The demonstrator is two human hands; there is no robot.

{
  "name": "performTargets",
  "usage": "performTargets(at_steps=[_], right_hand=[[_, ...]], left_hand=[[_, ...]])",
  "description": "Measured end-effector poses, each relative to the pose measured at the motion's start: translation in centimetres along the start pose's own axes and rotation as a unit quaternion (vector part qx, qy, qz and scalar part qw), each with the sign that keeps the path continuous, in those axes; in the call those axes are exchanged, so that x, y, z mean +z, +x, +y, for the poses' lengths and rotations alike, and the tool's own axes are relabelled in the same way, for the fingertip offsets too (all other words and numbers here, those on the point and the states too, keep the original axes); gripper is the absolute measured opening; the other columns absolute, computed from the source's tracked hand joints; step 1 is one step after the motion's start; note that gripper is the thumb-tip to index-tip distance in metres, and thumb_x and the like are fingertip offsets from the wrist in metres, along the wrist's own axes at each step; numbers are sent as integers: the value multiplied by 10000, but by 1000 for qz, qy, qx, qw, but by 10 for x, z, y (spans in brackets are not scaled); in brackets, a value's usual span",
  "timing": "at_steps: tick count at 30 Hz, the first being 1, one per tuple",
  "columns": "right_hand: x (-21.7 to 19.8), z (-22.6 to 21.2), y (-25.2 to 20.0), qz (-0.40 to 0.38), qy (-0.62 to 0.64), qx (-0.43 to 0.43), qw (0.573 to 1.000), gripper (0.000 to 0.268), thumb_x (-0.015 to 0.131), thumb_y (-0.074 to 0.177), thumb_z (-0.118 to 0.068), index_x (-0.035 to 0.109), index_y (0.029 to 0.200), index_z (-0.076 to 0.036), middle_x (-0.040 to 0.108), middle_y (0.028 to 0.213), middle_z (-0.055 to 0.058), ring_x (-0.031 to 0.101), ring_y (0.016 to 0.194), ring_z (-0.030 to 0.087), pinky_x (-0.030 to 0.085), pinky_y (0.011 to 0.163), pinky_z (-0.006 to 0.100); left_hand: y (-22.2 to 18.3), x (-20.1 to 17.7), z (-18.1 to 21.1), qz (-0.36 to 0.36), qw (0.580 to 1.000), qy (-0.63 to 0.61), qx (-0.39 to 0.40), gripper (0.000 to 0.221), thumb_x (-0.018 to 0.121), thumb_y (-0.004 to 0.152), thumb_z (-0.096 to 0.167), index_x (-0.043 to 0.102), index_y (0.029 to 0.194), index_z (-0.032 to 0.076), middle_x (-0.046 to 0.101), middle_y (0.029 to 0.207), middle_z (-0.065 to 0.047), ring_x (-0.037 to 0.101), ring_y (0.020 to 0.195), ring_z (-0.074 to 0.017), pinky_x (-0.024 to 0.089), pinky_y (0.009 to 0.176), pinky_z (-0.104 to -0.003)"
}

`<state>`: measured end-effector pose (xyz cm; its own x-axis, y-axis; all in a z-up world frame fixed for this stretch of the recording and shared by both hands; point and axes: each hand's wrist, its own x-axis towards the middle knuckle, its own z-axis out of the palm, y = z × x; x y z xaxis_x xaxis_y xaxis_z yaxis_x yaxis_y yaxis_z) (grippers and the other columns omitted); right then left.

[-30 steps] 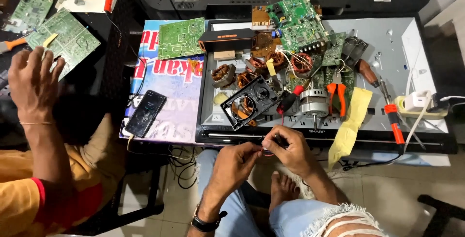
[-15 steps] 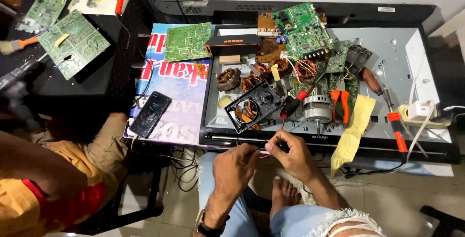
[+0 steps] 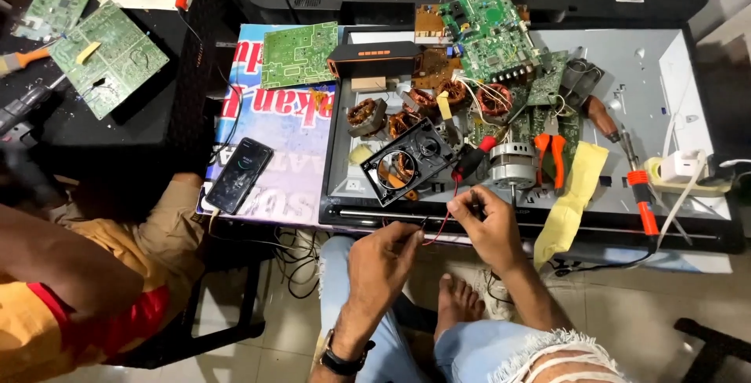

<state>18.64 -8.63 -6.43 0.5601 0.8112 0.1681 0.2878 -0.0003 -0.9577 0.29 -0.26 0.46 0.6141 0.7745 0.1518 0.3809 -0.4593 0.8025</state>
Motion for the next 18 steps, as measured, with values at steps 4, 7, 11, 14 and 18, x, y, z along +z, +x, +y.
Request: performTargets(at_steps=[4, 7, 11, 14, 18], right_hand=[[18, 2, -7, -71, 119, 87, 986, 285, 701, 940, -254, 804, 1131, -69, 804, 892, 106, 617, 816, 125, 531, 729, 307], [37, 5, -17, -53, 246, 130, 959, 280, 727, 935, -207, 767, 1138, -18, 756, 936, 61, 618, 854, 138, 519, 774, 308], [40, -4, -18, -73, 296, 118, 945, 229, 736, 918, -105, 786, 1108, 13, 759, 904, 86, 641, 839, 155, 544, 796, 324], [38, -11, -14, -34, 306, 100, 946, 191, 784, 870, -50, 769, 1041, 36, 723, 842, 101, 625, 813, 163, 535, 763, 328], [35, 6, -10, 22, 308, 106, 945, 174, 781, 895, -56, 746, 1044, 26, 727, 875, 100, 621, 838, 149, 524, 792, 319]], left_hand=[[14, 21, -12, 0, 941, -287, -181, 92, 766, 889, 140, 831, 923, 84, 709, 619, -99, 559, 418, -109, 442, 334, -208], [29, 35, -22, 19, 876, -441, -192, 127, 705, 926, 81, 751, 990, -18, 726, 721, -143, 571, 397, -103, 459, 299, -200], [44, 30, -11, -24, 827, -538, -163, 161, 607, 1003, 94, 656, 1068, -45, 571, 437, -151, 513, 264, -194, 441, 269, -275], [54, 38, -14, -76, 825, -536, -163, 80, 566, 1016, 62, 584, 1077, 14, 651, 637, -133, 479, 255, -160, 445, 245, -294], [66, 43, -7, -119, 832, -519, -156, 116, 526, 1015, 40, 529, 1122, -4, 620, 682, -118, 471, 256, -159, 456, 237, -310]])
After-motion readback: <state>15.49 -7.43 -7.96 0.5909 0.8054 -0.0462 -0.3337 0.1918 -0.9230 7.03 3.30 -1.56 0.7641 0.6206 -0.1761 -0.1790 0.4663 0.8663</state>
